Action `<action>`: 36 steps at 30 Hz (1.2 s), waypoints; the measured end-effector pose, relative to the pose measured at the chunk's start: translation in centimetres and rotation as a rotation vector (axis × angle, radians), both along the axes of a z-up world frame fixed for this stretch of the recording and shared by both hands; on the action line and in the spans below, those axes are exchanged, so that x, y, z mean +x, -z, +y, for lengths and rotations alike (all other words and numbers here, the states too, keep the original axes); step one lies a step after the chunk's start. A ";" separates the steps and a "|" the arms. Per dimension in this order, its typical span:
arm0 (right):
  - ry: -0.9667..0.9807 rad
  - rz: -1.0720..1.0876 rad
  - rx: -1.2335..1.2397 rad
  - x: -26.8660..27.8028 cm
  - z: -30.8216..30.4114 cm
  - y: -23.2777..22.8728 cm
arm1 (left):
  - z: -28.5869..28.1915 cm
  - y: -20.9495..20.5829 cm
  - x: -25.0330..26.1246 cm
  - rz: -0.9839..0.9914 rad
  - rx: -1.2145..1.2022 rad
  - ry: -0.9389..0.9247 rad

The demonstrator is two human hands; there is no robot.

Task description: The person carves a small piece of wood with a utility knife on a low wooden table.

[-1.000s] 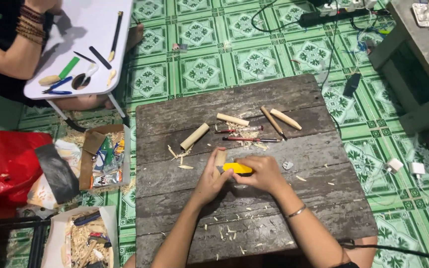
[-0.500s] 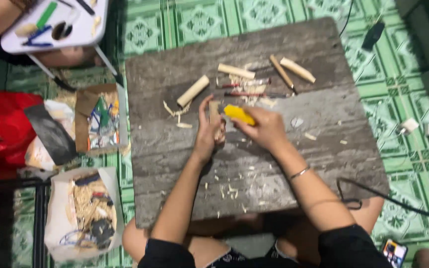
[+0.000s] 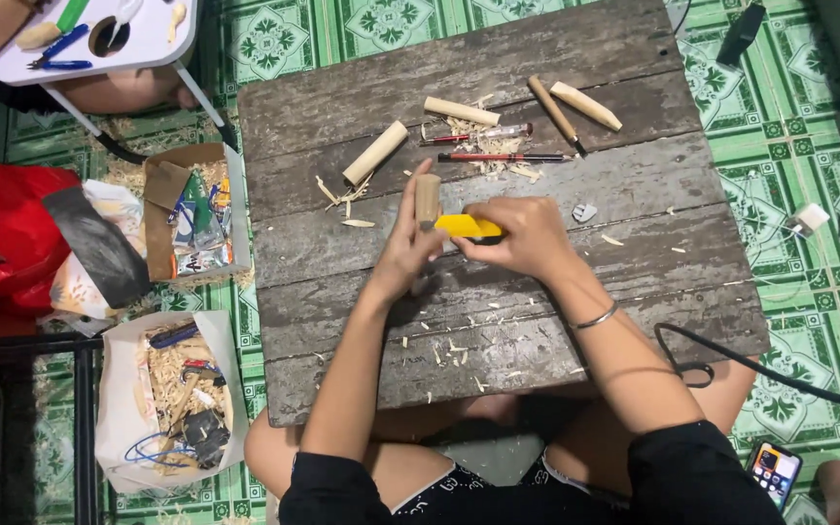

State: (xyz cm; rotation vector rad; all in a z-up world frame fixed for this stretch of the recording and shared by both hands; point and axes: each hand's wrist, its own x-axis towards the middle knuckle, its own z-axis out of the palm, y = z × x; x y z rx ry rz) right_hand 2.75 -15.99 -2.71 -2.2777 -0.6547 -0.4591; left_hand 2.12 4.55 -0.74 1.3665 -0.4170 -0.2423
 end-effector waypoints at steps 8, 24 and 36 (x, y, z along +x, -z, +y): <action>-0.016 -0.003 -0.061 0.6 -0.6 1.1 | 0.0 -0.3 0.4 -0.040 0.096 0.005; 0.058 -0.056 -0.088 0.3 -0.4 1.1 | -0.4 2.0 0.7 -0.025 0.090 -0.080; 0.048 0.038 -0.031 0.2 -0.6 -0.6 | -0.2 3.4 0.8 0.023 -0.041 -0.063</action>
